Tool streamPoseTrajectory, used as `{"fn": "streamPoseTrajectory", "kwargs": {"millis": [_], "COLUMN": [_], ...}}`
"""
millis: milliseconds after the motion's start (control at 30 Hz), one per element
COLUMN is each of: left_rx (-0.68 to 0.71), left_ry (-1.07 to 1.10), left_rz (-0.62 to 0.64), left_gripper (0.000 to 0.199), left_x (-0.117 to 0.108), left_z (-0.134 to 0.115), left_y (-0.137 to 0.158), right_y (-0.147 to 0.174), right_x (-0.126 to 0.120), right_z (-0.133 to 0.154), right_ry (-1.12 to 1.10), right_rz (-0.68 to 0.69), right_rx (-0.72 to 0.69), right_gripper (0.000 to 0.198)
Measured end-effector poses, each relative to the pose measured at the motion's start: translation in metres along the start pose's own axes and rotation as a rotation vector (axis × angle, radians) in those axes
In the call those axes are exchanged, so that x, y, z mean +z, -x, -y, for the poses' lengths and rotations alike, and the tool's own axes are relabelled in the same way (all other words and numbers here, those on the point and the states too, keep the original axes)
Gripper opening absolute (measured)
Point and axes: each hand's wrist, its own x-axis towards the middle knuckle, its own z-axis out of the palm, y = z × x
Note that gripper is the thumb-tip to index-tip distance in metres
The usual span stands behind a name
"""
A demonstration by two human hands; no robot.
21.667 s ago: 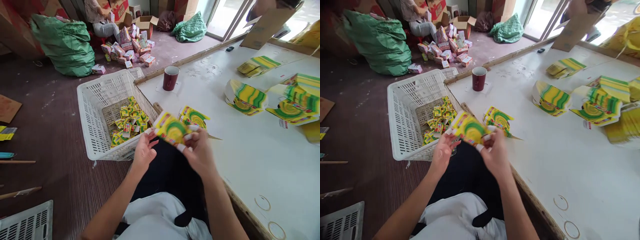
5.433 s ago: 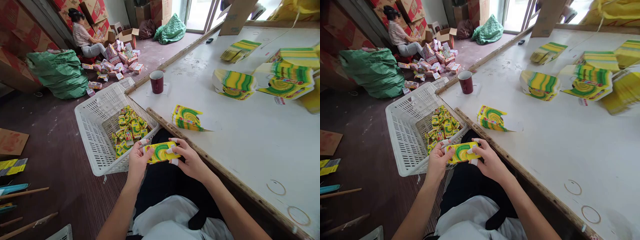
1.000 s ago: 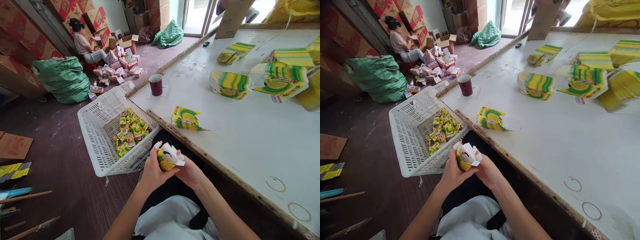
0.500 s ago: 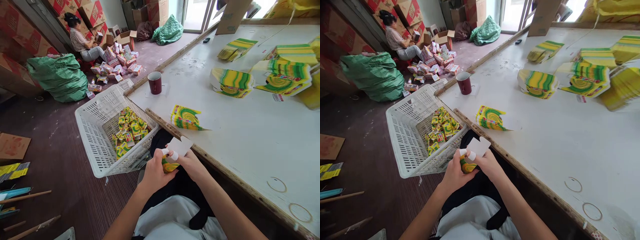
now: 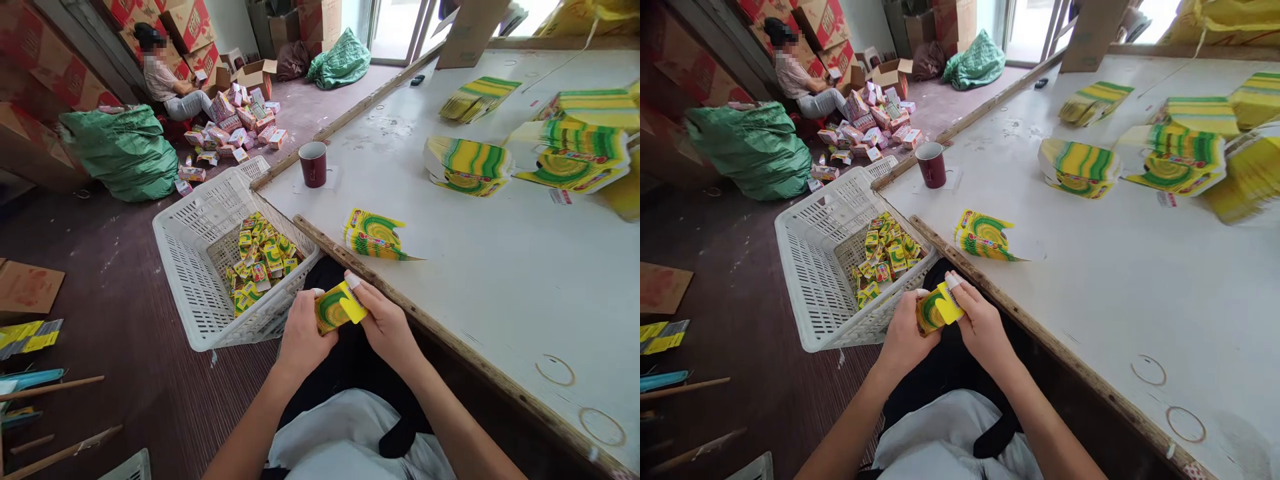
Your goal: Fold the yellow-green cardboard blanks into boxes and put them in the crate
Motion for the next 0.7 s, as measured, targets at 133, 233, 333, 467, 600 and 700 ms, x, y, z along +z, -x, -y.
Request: {"fn": "streamPoseTrajectory", "kwargs": {"millis": [133,233,333,467,600,700], "left_rx": [0.068,0.096,0.089,0.102,0.144,0.161], "left_ry": [-0.037,-0.023,0.017,0.008,-0.048,-0.034], "left_rz": [0.004,0.029,0.080,0.104,0.049,0.024], "left_gripper": [0.046,0.047,0.052,0.054,0.053,0.051], "left_x": [-0.015,-0.024,-0.032,-0.037,-0.030,-0.023], "left_z": [0.003,0.003,0.002,-0.001,-0.003,-0.001], "left_y": [0.001,-0.001,-0.005,-0.008,-0.007,-0.006], "right_y": [0.002,0.002,-0.004,-0.013,-0.009,-0.003], "right_x": [-0.006,-0.011,-0.022,-0.035,-0.020,-0.004], "right_z": [-0.003,-0.004,-0.007,-0.008,-0.006,-0.004], "right_ry": [0.065,0.087,0.051,0.004,-0.030,-0.076], "right_rz": [0.158,0.176,0.197,0.292,0.168,0.085], "right_rx": [-0.073,-0.086,-0.121,-0.128,-0.053,-0.014], "right_gripper": [0.068,0.047,0.027,0.015,0.016,0.044]}}
